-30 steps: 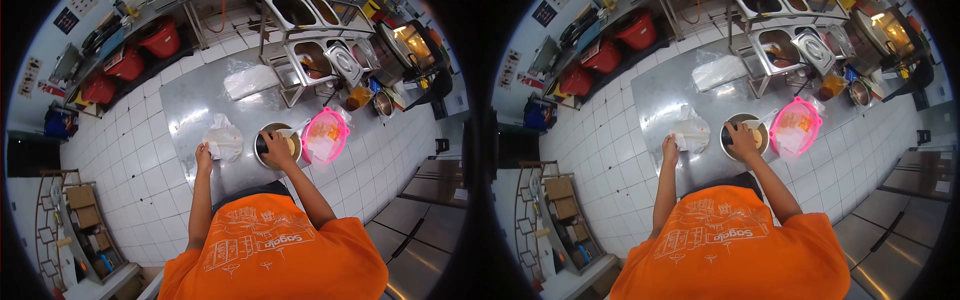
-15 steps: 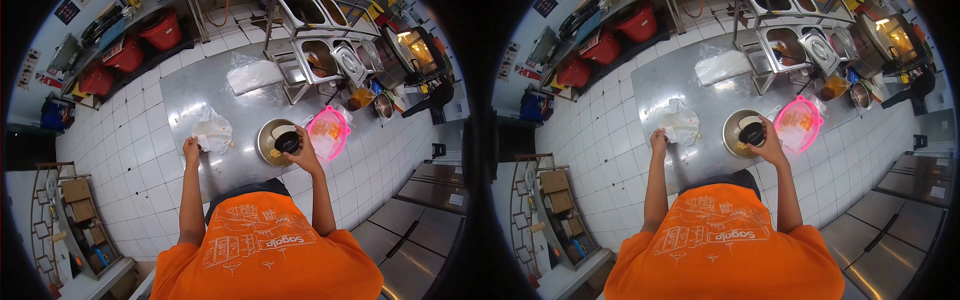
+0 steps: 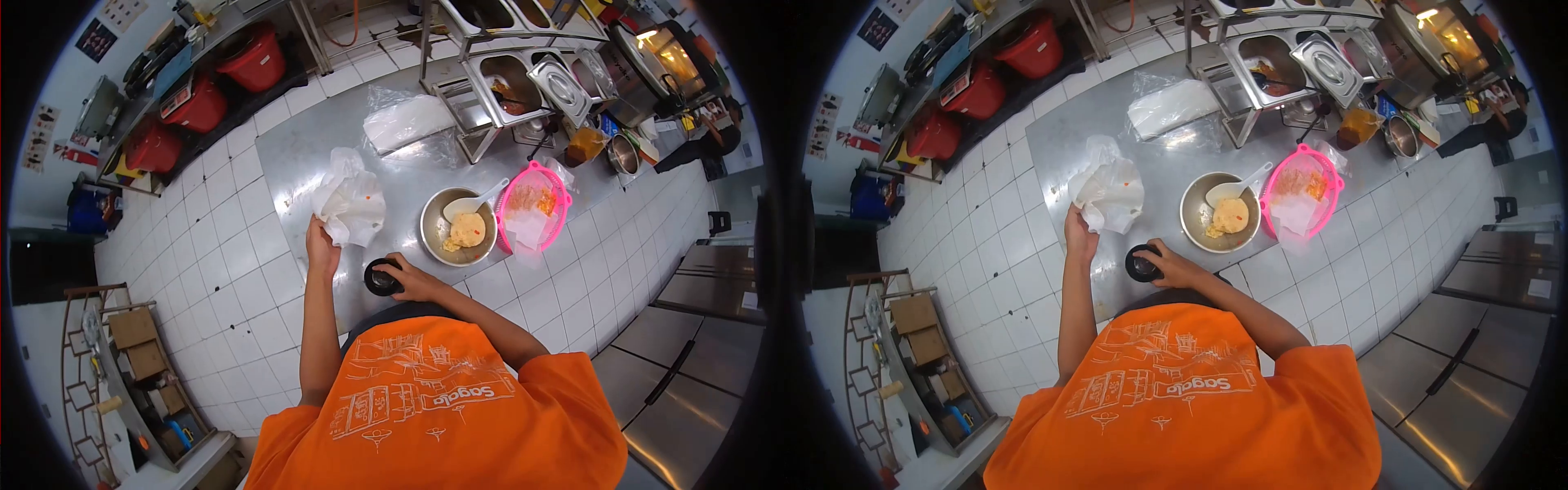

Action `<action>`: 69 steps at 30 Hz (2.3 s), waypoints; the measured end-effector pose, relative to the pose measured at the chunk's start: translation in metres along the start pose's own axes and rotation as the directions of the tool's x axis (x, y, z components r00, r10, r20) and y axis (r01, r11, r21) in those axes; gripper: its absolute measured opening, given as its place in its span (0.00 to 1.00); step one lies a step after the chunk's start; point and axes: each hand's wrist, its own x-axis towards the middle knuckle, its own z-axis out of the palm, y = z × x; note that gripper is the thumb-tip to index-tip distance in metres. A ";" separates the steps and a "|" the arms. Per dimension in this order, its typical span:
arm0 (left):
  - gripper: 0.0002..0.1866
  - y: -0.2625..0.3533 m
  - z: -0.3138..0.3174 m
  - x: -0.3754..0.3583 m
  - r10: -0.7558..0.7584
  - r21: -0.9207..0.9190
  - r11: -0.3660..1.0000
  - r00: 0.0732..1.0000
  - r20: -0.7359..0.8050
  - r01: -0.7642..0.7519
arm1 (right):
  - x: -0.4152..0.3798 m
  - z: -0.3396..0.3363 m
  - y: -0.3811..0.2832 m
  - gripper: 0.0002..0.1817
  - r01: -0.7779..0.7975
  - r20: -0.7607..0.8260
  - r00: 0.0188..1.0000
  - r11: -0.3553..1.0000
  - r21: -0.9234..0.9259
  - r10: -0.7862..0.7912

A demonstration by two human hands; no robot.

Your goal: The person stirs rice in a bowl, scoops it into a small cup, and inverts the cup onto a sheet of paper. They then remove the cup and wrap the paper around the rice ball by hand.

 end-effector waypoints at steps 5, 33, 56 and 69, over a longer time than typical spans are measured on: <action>0.19 -0.040 0.093 -0.024 -0.136 0.435 0.901 0.956 0.259 0.010 | -0.037 -0.009 -0.012 0.43 -0.051 -0.132 0.991 0.985 -0.164 0.029; 0.25 -0.047 -0.022 0.145 0.287 0.329 0.941 0.696 -0.659 -0.077 | 0.131 -0.227 0.149 0.10 -0.560 -0.764 0.565 0.825 -0.078 0.311; 0.17 -0.126 0.138 0.173 -0.266 0.229 0.926 0.949 -0.171 0.301 | 0.155 -0.266 0.168 0.17 -0.144 -0.436 0.885 0.793 -0.592 -0.164; 0.31 -0.160 0.160 0.148 -0.475 -0.489 0.796 0.869 -0.140 0.357 | 0.153 -0.270 0.146 0.08 -0.248 -0.451 0.890 0.751 -0.612 -0.074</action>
